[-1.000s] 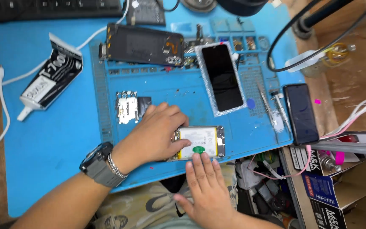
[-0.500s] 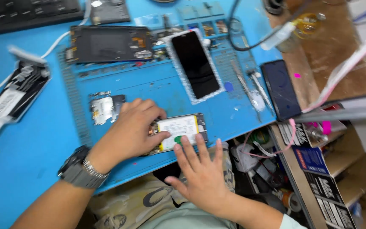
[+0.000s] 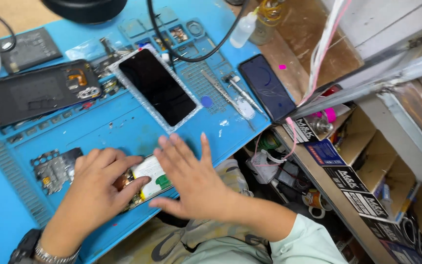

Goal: The person is assembling a mobile phone by carefully aligning and pressing the battery and screen into the frame on a repair bench.

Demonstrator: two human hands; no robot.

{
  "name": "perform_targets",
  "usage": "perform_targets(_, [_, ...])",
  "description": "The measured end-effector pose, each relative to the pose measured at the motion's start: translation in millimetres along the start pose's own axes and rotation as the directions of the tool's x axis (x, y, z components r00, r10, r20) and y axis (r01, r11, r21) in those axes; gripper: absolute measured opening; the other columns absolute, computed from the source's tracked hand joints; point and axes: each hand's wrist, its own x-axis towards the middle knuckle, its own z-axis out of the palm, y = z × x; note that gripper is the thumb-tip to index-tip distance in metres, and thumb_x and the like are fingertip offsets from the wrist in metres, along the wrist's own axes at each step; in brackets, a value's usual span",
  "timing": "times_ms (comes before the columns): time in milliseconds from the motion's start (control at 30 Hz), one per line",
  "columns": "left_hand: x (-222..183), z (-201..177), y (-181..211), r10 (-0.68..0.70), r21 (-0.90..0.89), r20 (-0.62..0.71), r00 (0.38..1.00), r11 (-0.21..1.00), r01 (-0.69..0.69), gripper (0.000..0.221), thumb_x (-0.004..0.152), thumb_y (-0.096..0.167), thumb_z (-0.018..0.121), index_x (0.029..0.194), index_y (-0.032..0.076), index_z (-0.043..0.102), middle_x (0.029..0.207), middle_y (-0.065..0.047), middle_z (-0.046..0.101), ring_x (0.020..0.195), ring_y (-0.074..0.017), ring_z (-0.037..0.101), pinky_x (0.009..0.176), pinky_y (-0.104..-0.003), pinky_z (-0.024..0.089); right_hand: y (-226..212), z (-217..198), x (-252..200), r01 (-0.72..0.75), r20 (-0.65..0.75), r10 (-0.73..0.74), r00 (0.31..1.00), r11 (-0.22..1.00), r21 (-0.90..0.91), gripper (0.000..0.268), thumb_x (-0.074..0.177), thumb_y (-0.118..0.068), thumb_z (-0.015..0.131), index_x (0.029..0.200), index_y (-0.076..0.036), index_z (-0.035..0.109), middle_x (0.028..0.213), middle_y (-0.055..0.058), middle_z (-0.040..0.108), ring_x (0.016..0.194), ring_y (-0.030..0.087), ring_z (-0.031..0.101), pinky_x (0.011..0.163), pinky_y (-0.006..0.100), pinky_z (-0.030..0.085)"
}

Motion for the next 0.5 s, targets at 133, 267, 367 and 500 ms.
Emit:
perform_targets(133, [3, -9, 2, 0.039, -0.004, -0.021, 0.999, 0.999, -0.039, 0.037, 0.088, 0.052, 0.071, 0.116, 0.027, 0.075, 0.098, 0.002, 0.062, 0.089, -0.0239, 0.054, 0.076, -0.042, 0.035, 10, -16, 18, 0.059, 0.131, -0.085, 0.988, 0.981, 0.186, 0.093, 0.094, -0.068, 0.05, 0.154, 0.002, 0.036, 0.163, 0.021, 0.037, 0.154, 0.035, 0.033, 0.118, 0.075, 0.008])
perform_targets(267, [0, -16, 0, 0.166, -0.018, -0.021, 0.986, 0.986, -0.167, 0.031, 0.091, 0.043, 0.073, 0.115, 0.022, 0.077, 0.095, 0.0, 0.057, 0.086, -0.0248, 0.05, 0.075, -0.043, 0.033, 8, -18, 20, 0.141, 0.101, -0.147, 0.984, 0.988, 0.061, 0.09, 0.094, -0.065, 0.062, 0.156, -0.003, 0.038, 0.164, 0.015, 0.038, 0.155, 0.033, 0.032, 0.118, 0.075, 0.011])
perform_targets(367, [-2, -16, -2, 0.215, 0.019, -0.044, 0.976, 0.977, -0.214, 0.025, 0.093, 0.039, 0.074, 0.109, 0.02, 0.076, 0.092, -0.001, 0.055, 0.085, -0.027, 0.047, 0.072, -0.045, 0.033, 5, -21, 26, 0.192, 0.106, -0.191, 0.976, 0.981, 0.007, 0.087, 0.096, -0.062, 0.063, 0.157, -0.005, 0.038, 0.167, 0.013, 0.034, 0.157, 0.033, 0.027, 0.118, 0.078, 0.01])
perform_targets(500, [-1, -16, -5, 0.261, 0.051, -0.038, 0.965, 0.965, -0.259, 0.026, 0.095, 0.042, 0.07, 0.102, 0.018, 0.077, 0.093, -0.003, 0.056, 0.087, -0.0282, 0.049, 0.076, -0.047, 0.036, 3, -15, 28, 0.268, 0.123, -0.269, 0.955, 0.963, 0.024, 0.073, 0.099, -0.051, 0.057, 0.151, -0.002, 0.046, 0.161, 0.017, 0.043, 0.151, 0.032, 0.04, 0.117, 0.076, 0.019])
